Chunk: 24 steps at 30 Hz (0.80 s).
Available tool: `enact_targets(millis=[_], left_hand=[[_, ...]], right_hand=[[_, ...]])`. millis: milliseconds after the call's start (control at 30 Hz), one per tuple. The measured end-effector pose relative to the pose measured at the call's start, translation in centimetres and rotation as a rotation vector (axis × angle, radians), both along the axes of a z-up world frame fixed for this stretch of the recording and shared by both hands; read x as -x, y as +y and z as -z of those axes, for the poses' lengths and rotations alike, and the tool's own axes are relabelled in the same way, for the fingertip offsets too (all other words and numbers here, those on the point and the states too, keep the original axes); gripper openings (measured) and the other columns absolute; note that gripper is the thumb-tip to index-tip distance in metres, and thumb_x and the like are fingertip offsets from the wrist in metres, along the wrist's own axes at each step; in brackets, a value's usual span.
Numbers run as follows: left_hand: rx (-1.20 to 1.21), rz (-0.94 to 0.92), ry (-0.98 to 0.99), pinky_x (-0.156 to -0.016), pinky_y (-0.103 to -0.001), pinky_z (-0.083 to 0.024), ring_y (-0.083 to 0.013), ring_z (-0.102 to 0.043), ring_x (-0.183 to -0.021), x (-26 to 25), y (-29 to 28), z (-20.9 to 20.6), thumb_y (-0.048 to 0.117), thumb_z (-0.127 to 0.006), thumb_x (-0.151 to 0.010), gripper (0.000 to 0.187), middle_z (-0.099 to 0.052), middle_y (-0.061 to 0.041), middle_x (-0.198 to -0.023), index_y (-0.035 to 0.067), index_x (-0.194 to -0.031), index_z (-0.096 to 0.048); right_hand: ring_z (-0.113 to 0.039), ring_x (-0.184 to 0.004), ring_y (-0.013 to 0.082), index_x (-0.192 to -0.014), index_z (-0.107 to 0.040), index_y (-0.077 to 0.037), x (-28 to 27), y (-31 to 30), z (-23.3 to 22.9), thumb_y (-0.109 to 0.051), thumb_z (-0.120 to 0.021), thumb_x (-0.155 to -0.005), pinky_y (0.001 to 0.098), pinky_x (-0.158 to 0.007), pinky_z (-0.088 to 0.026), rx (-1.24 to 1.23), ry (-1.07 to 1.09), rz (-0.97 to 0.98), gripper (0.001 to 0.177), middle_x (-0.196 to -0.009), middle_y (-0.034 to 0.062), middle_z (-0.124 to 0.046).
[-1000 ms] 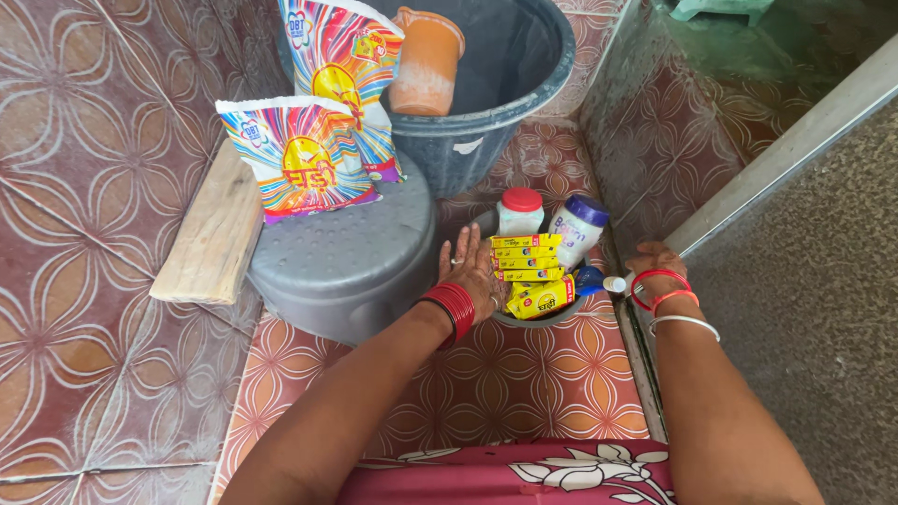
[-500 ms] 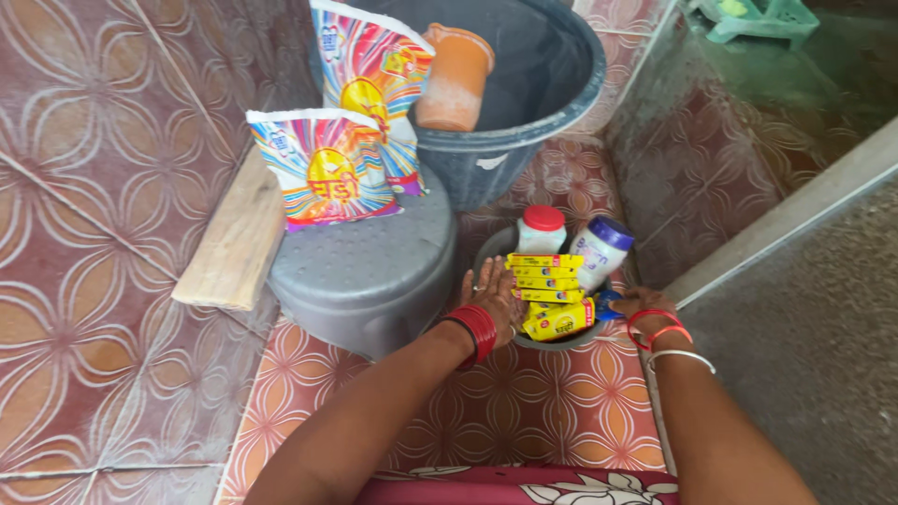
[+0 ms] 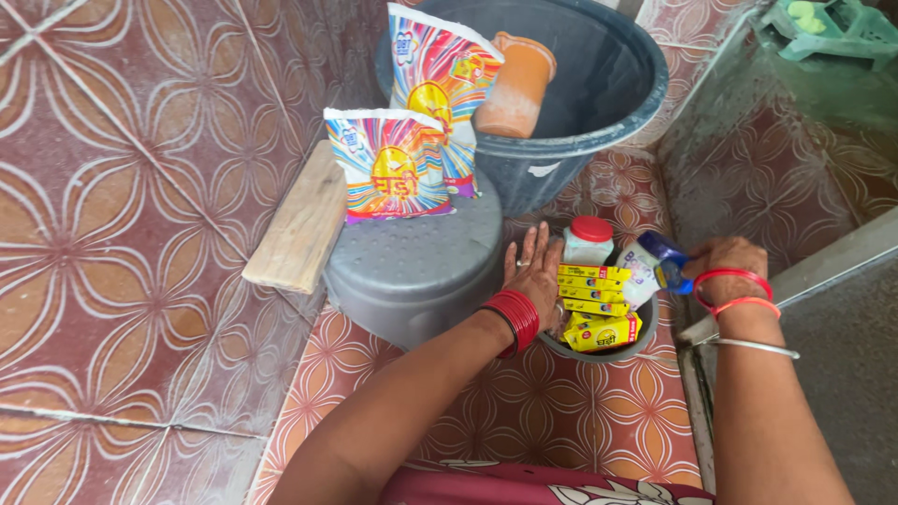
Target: The person organizes various household items, including a wooden board, packets of detergent, a blue bottle, and containers of powder, onto a grey plastic stool. They pick up items from a nearby basin and the floor, arranging them neatly on the stool's surface.
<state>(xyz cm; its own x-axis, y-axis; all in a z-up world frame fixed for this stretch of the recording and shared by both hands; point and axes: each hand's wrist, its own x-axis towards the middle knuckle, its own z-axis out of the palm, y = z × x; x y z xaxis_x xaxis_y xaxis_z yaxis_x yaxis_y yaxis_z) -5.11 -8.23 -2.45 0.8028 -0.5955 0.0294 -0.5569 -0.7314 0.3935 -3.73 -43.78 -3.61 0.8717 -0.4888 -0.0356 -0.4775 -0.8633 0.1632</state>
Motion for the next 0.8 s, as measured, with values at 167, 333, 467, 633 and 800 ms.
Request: enact_targets(millis=[167, 333, 467, 633, 800], left_hand=[[0.094, -0.073, -0.066, -0.125, -0.058, -0.005, -0.039, 0.003, -0.158, -0.8, 1.6, -1.7, 0.029, -0.086, -0.069, 0.116, 0.001, -0.024, -0.169, 0.006, -0.159, -0.015], [0.212, -0.121, -0.116, -0.126, -0.056, -0.009, -0.0386, -0.004, -0.158, -1.4, 3.6, -3.2, 0.03, -0.086, -0.07, 0.117, -0.006, -0.022, -0.168, 0.006, -0.159, -0.015], [0.318, -0.196, -0.128, -0.122, -0.059, -0.016, -0.0381, -0.015, -0.155, -2.4, 4.9, -4.6, 0.029, -0.087, -0.072, 0.115, -0.017, -0.019, -0.167, 0.009, -0.159, -0.014], [0.659, -0.176, -0.159, -0.11, -0.051, -0.042, -0.0373, -0.051, -0.135, -3.6, 7.5, -5.0, 0.02, -0.09, -0.07, 0.097, -0.054, -0.02, -0.142, 0.009, -0.15, -0.036], [0.721, -0.165, -0.039, -0.089, -0.038, -0.058, -0.0309, -0.075, -0.098, -5.9, 11.3, -3.5, 0.015, -0.088, -0.079, 0.055, -0.076, -0.018, -0.108, 0.01, -0.129, -0.065]], right_hand=[[-0.074, -0.103, 0.031, -0.116, -0.077, -0.017, -0.3, 5.5, -6.1, -0.028, -0.092, -0.066, 0.042, -0.097, -0.056, -0.188, -0.297, -0.101, 0.053, -0.105, 0.0163, -0.078], [-0.073, -0.096, 0.0326, -0.119, -0.068, -0.007, 0.7, 13.7, -10.2, -0.024, -0.095, -0.063, 0.041, -0.088, -0.056, -0.443, -0.605, -0.32, 0.064, -0.1, 0.0183, -0.075], [-0.071, -0.089, 0.0238, -0.116, -0.067, -0.006, 0.5, 19.0, -12.0, -0.018, -0.094, -0.069, 0.0347, -0.081, -0.055, -0.675, -0.703, -0.458, 0.055, -0.097, 0.0114, -0.074], [-0.065, -0.088, 0.0145, -0.118, -0.063, -0.005, -0.4, 24.2, -11.5, -0.002, -0.085, -0.077, 0.0301, -0.076, -0.055, -1.285, -0.684, -0.584, 0.047, -0.098, 0.0038, -0.07], [-0.066, -0.108, 0.0144, -0.129, -0.057, -0.005, -0.8, 28.2, -11.4, 0.003, -0.08, -0.078, 0.0293, -0.09, -0.057, -1.299, -0.716, -0.694, 0.057, -0.115, 0.0076, -0.068]])
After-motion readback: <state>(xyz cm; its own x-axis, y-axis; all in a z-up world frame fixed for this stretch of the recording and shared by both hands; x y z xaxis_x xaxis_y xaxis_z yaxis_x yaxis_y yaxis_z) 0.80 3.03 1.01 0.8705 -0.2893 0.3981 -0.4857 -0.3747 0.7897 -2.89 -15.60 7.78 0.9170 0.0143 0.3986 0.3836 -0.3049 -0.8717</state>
